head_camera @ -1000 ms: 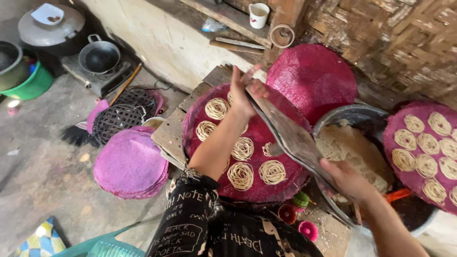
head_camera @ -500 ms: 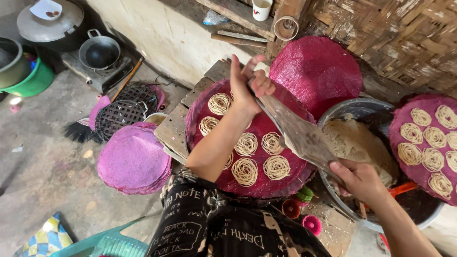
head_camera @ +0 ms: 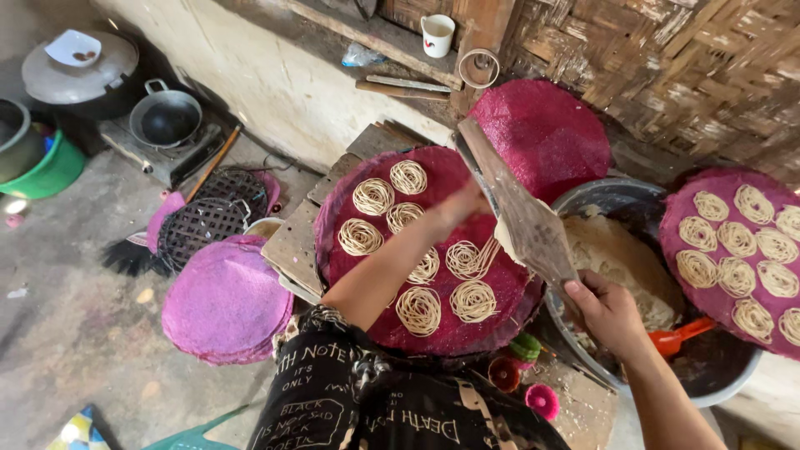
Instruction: The person uses a large wooden hand press to extrude dough into thin strands, forming spiral nests on round pink mesh trays. They reload dough from a basin into the press, press the lever to extrude each nest, and place small colored cups on the filled tray.
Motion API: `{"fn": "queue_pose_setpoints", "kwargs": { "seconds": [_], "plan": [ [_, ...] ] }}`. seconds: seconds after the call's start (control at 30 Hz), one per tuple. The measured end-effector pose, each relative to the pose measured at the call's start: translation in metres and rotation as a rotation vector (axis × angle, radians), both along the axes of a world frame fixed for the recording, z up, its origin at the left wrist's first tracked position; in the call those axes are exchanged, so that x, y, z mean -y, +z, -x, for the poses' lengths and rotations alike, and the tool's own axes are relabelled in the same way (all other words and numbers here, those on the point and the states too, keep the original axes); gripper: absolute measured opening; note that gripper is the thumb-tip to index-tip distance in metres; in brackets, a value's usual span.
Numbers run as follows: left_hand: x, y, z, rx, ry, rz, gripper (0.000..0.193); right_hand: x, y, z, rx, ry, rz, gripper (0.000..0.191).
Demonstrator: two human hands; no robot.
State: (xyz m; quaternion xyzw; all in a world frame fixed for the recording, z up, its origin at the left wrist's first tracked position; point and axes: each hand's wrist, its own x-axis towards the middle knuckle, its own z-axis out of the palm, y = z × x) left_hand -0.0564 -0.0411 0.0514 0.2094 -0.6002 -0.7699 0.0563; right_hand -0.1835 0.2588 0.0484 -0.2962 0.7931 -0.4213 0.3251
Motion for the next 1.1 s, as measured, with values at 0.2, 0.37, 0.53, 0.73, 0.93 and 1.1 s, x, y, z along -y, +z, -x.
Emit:
{"fn": "queue_pose_setpoints", "kwargs": {
  "seconds": [0.2,0.37,0.53,0.73,0.93,1.1],
  "plan": [
    [-0.014,-0.023,-0.004,0.201,-0.216,0.182,0.103,0.000,-0.013,0.001,-0.034,0.001,0.044,0.034],
    [-0.017,-0.021,-0.008,0.209,-0.170,0.107,0.110,0.004,-0.023,-0.001,0.015,0.002,0.144,0.034],
    [-0.018,-0.023,-0.022,0.228,-0.152,0.385,0.116,0.002,-0.031,0.001,0.057,-0.001,0.221,0.033],
    [-0.034,-0.022,-0.069,0.489,-0.193,0.886,0.097,-0.010,-0.034,0.009,0.055,-0.074,0.223,0.035],
    [-0.049,-0.030,-0.105,0.509,-0.370,1.499,0.091,-0.018,-0.024,0.009,0.118,-0.111,0.280,0.036],
    [-0.043,-0.014,-0.120,0.371,-0.115,1.384,0.064,-0.015,-0.016,-0.003,0.175,-0.087,0.347,0.041]
  ]
}}
